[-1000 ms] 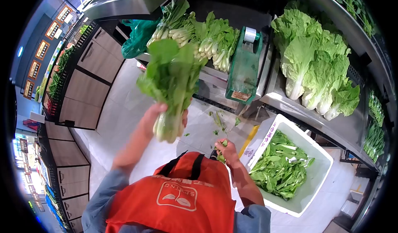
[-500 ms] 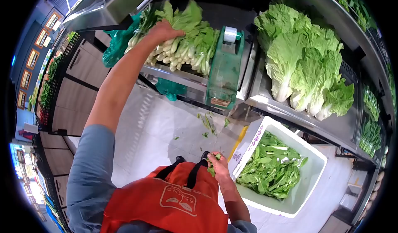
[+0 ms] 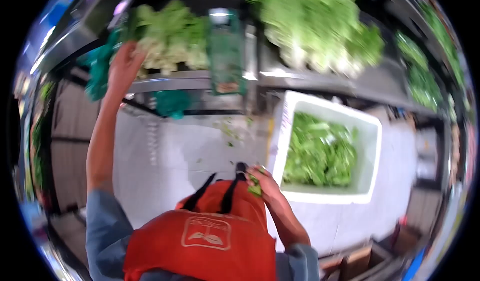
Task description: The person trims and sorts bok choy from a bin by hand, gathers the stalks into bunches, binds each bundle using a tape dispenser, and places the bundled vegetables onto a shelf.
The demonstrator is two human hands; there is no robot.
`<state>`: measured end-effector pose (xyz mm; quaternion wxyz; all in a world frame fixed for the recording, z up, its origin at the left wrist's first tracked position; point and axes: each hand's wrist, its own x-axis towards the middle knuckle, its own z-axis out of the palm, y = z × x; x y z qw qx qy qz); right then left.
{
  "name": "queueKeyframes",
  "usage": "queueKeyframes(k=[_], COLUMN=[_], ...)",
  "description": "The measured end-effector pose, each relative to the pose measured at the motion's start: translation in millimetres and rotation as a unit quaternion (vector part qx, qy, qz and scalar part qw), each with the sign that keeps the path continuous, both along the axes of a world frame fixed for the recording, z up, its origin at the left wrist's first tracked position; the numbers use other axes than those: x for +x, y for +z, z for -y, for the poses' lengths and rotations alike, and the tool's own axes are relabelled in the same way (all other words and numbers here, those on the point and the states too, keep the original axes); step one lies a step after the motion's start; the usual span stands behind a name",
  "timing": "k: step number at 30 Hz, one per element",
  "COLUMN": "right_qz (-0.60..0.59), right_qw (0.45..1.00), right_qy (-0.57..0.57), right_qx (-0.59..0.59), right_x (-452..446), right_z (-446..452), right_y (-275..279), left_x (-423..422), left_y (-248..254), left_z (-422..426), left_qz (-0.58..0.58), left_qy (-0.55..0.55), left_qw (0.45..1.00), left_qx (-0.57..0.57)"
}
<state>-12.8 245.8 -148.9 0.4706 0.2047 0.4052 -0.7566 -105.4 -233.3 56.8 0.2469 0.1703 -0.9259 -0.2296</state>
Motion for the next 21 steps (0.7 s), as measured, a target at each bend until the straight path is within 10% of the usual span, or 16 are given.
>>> queueKeyframes(k=[5,6,10,13,16,21], right_qz=[-0.005,-0.033,-0.06,-0.053,-0.067,-0.175], right_qw=[0.995,0.994,0.984,0.976,0.96,0.901], right_qy=[-0.103,-0.098,-0.132,-0.155,-0.209,-0.275], right_qx=[-0.007,-0.019,0.103,0.141,0.171,0.288], right_x=[56,61,101,123,127,65], right_z=[-32,-43,-79,-111,-136,-202], right_y=[32,34,65,72,83,110], left_x=[177,212,282,326,321,229], left_y=[-207,-250,-294,-339,-328,-310], left_z=[-33,-42,-88,-104,-126,-191], left_qz=[0.288,0.316,0.391,0.337,0.362,0.283], left_qy=[-0.3,-0.208,-0.004,0.093,0.085,-0.075], left_qw=[0.894,0.775,0.728,0.58,0.627,0.873], left_qx=[0.168,0.506,0.564,0.736,0.684,0.389])
